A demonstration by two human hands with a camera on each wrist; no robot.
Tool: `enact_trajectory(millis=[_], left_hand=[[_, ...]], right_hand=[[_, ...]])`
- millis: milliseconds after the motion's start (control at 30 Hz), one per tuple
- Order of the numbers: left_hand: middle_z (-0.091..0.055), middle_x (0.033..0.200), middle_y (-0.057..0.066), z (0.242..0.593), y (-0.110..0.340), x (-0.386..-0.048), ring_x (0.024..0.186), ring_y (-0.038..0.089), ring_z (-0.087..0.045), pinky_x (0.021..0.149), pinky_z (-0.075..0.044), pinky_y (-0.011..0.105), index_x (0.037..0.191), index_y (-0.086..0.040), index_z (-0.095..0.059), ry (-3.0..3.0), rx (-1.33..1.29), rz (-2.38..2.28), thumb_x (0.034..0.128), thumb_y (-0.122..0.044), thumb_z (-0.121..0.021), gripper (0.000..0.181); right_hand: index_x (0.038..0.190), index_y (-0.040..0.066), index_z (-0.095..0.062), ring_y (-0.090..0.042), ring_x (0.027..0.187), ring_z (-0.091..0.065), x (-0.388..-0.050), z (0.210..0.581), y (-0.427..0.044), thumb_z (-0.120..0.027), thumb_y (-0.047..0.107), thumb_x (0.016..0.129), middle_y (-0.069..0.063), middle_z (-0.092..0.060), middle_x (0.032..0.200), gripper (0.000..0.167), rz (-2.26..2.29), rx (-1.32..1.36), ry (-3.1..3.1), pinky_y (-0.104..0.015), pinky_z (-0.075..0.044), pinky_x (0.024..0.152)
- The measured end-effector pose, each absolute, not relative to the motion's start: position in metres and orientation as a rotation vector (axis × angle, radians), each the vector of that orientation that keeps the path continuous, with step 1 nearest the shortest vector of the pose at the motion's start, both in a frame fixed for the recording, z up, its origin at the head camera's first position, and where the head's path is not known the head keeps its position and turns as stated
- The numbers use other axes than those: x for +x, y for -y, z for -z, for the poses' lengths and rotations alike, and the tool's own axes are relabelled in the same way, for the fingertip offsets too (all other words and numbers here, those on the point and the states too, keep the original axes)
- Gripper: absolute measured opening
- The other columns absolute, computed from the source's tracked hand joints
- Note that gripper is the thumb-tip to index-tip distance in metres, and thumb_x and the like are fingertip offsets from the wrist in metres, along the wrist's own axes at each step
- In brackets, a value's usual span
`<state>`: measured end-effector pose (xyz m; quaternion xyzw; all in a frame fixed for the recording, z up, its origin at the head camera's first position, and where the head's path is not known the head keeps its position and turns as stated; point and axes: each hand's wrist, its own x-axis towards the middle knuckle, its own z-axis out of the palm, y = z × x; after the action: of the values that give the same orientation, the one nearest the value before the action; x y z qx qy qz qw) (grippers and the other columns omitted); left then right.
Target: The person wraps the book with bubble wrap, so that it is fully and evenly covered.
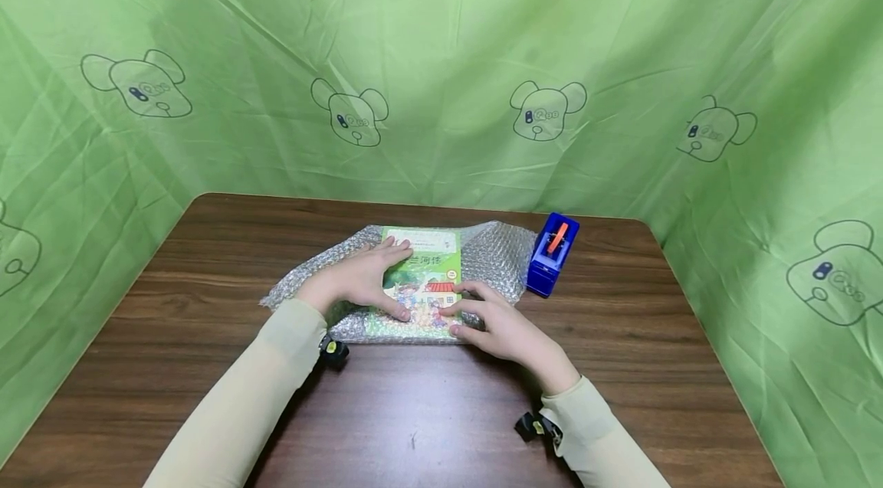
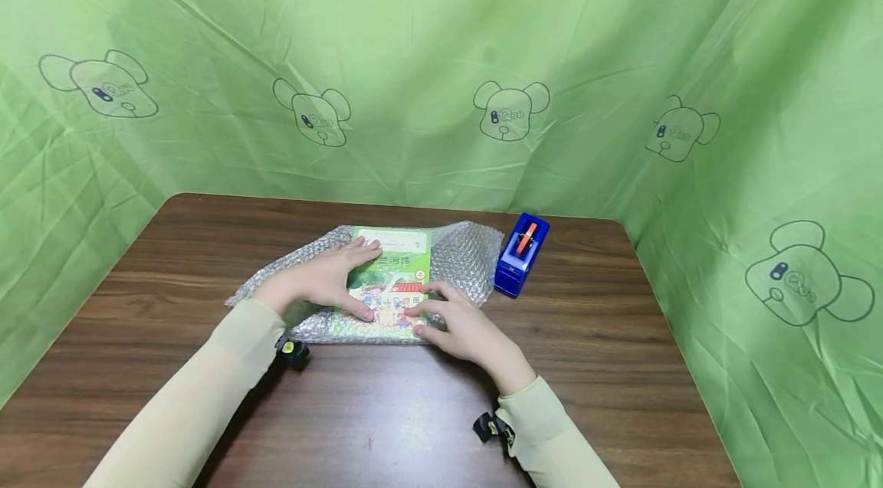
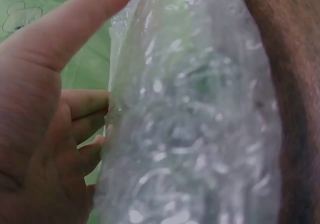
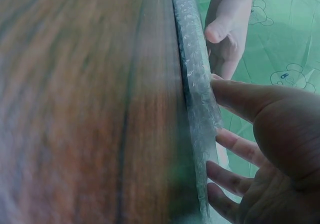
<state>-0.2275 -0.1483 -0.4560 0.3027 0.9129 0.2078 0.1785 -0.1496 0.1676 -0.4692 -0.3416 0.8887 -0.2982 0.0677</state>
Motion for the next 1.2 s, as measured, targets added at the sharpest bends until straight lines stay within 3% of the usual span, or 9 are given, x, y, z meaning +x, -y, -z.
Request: enact_trajectory(millis=[433,867,1200], left_hand=[[-0.014,0.183,0.008,0.462,0.146,-0.224,0.169,0.037,-0.002,0.131,-0.007,0.068,0.175,-0.011,-0.025,-2.553,0.798,-0.700,0.0785,-0.067,-0.090,0.129],[-0.016,0.182,0.009,0.464,0.148,-0.217,0.169,0.037,-0.002,0.131,-0.002,0.068,0.174,-0.010,-0.027,-2.552,0.778,-0.794,0.0825,-0.057,-0.092,0.122],[-0.016,0.183,0.006,0.471,0.150,-0.218,0.169,0.035,-0.001,0.131,-0.002,0.068,0.175,-0.013,-0.027,-2.566,0.756,-0.816,0.0818,-0.060,-0.091,0.122]], right_hand=[[0.133,0.023,-0.079,-0.037,0.150,-0.047,-0.151,0.472,-0.171,-0.077,0.029,0.105,-0.015,-0.051,0.161,0.029,0.896,-1.028,-2.692,-0.062,-0.040,0.123],[0.133,0.024,-0.079,-0.037,0.151,-0.047,-0.150,0.473,-0.169,-0.077,0.029,0.104,-0.013,-0.051,0.161,0.030,0.918,-1.017,-2.684,-0.063,-0.040,0.123],[0.133,0.023,-0.079,-0.037,0.151,-0.046,-0.150,0.473,-0.169,-0.078,0.028,0.104,-0.013,-0.052,0.161,0.029,0.936,-1.008,-2.678,-0.063,-0.039,0.123]])
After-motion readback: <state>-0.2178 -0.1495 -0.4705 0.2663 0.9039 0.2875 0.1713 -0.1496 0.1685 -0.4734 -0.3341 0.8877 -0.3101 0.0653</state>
